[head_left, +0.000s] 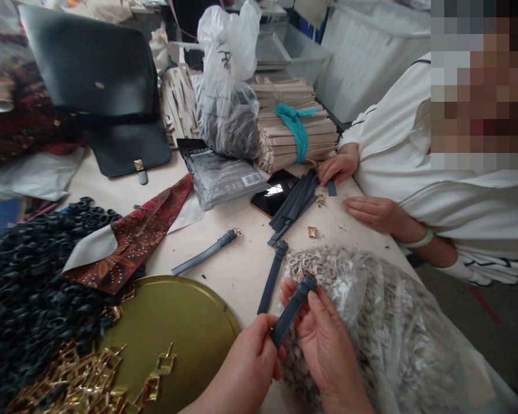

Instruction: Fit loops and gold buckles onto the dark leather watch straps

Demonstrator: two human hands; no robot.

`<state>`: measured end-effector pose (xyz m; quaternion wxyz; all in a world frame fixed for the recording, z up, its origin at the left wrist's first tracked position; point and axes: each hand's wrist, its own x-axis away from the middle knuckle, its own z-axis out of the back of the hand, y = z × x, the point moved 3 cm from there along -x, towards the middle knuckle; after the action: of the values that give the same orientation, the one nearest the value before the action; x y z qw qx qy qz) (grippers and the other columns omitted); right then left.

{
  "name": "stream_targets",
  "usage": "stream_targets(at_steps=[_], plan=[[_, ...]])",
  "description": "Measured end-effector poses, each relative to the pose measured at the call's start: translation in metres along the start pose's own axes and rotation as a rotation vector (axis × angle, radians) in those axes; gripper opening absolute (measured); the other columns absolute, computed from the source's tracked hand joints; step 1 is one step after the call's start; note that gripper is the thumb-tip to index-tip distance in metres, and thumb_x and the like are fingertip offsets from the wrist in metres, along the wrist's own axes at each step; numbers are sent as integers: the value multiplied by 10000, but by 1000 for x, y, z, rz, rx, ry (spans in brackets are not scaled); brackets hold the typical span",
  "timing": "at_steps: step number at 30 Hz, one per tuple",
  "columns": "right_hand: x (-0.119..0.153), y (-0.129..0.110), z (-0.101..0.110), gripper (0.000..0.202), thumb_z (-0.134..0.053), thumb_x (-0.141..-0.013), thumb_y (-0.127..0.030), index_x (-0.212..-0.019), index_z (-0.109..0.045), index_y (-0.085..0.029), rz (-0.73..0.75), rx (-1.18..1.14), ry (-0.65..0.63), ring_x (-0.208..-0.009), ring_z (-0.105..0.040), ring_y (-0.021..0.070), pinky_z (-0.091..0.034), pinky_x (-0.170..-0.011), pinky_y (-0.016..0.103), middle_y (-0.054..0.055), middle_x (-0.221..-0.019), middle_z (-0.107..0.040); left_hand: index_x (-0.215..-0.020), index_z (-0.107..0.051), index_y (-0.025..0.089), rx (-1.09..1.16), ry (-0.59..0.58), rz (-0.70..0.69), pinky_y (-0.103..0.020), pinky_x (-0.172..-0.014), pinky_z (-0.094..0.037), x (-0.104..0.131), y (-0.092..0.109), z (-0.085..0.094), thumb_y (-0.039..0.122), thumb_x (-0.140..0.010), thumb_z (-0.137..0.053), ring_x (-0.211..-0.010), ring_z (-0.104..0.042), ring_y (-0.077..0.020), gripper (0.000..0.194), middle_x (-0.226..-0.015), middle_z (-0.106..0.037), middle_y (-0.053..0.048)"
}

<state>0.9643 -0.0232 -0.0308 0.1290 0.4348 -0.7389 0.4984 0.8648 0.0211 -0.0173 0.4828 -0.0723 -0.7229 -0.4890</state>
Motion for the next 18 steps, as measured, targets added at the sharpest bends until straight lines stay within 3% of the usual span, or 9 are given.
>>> stream_targets(at_steps=[6, 9, 13, 15, 18], plan=[[0, 1, -3, 193, -633, -691, -229, -884, -627, -231, 5, -6, -2, -873, -642, 174, -389, -947, 425, 22, -865, -710, -815, -516, 168, -223, 14, -96, -197, -495, -362, 4, -6, 8, 131, -760, -297, -525, -491, -111, 229, -614, -520, 13], [0, 1, -2, 222, -626, -686, -210, -907, -619, -225, 12, -4, 0, -901, -632, 169, -376, -962, 404, 26, -872, -706, -955, -563, 173, -427, 68, -176, -246, -668, -415, 11, 0, 15, 121, -744, -340, -747, -572, -171, 312, -822, -621, -54], [1, 2, 0, 216, -616, -694, -200, -910, -617, -214, 26, -11, -26, -920, -623, 165, -373, -970, 388, 31, -898, -699, -1127, -526, 168, -541, 75, -190, -307, -835, -390, 17, 7, 21, 107, -747, -335, -955, -555, -222, 430, -1065, -604, -105], [1, 2, 0, 205, -619, -696, -202, -900, -617, -212, 32, -8, -42, -929, -618, 166, -376, -968, 385, 30, -906, -697, -1135, -524, 162, -543, 68, -185, -315, -843, -388, 17, 7, 22, 116, -754, -334, -966, -551, -227, 428, -1073, -600, -111], [1, 2, 0, 185, -624, -705, -217, -890, -610, -215, 31, 9, -62, -932, -616, 167, -380, -961, 396, 30, -917, -694, -1024, -570, 170, -463, 57, -168, -293, -744, -419, 16, 4, 22, 140, -763, -331, -825, -581, -201, 356, -902, -632, -81]])
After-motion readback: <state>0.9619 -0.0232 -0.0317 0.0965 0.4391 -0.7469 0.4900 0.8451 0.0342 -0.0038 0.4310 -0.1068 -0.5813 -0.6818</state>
